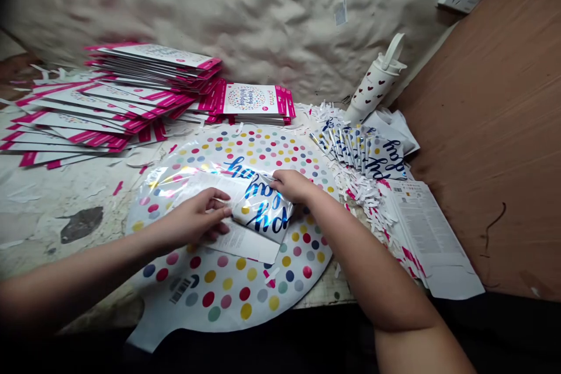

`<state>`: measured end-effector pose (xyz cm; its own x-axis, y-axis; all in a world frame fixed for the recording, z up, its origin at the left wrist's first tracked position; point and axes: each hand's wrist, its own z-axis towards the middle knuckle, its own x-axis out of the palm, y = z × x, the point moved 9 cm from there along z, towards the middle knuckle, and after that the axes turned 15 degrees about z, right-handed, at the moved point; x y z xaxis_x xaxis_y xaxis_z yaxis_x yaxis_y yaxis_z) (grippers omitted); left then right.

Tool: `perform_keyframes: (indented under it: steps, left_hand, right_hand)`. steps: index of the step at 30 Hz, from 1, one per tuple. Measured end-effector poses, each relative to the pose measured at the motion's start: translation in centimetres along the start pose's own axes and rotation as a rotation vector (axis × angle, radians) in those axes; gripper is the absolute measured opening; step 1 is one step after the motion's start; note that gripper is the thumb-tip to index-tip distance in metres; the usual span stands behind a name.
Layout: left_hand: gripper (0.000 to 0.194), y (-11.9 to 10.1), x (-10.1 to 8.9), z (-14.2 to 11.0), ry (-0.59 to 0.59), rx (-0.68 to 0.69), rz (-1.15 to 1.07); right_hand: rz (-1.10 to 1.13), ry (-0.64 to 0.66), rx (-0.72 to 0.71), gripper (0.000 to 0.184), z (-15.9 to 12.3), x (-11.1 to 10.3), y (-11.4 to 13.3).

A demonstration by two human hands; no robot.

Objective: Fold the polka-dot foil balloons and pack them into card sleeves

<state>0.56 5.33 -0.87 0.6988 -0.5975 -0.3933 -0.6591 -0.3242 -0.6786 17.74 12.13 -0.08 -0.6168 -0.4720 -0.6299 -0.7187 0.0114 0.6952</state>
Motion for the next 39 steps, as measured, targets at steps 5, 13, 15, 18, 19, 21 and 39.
perform_keyframes:
  steps: [5,13,15,18,19,21,39]
  left_hand:
    - [0.037,-1.2,0.8,1.4,0.17,-0.073,-0.046]
    - [0.023,-8.6,1.8,-1.7,0.168,0.525,0.223]
    - [0.029,-9.7,1.6,-3.0,0.186,0.633,0.378]
    - [0.032,-9.2,-0.4,-3.1,0.09,0.733,0.527]
    - [0.036,-8.2,-0.7,-2.9,0.045,0.754,0.63]
    - [0.047,-5.4,-0.4,-2.4,-0.038,0.734,0.924]
    - [0.012,-9.6,7.4,-1.4,-0.295,1.149,1.262]
  right_hand:
    - [0.063,-0.103,-0.049,0.018,-0.9,-0.4,-0.7]
    - [0.694,-0.134,-0.275,0.096,-6.5,-3.7,-0.3]
    - [0.903,0.131,-0.259,0.084,-7.5,-1.7,0.2]
    - [1.039,0.228,-0.118,0.044,-8.8,0.1,-1.9]
    - [1.067,0.149,-0.057,0.037,-9.1,0.1,-3.5]
    - [1.05,-0.108,0.079,0.033,-10.0,-0.7,-7.4]
    - [0.873,-0.557,0.127,0.038,-13.1,-1.2,-8.6]
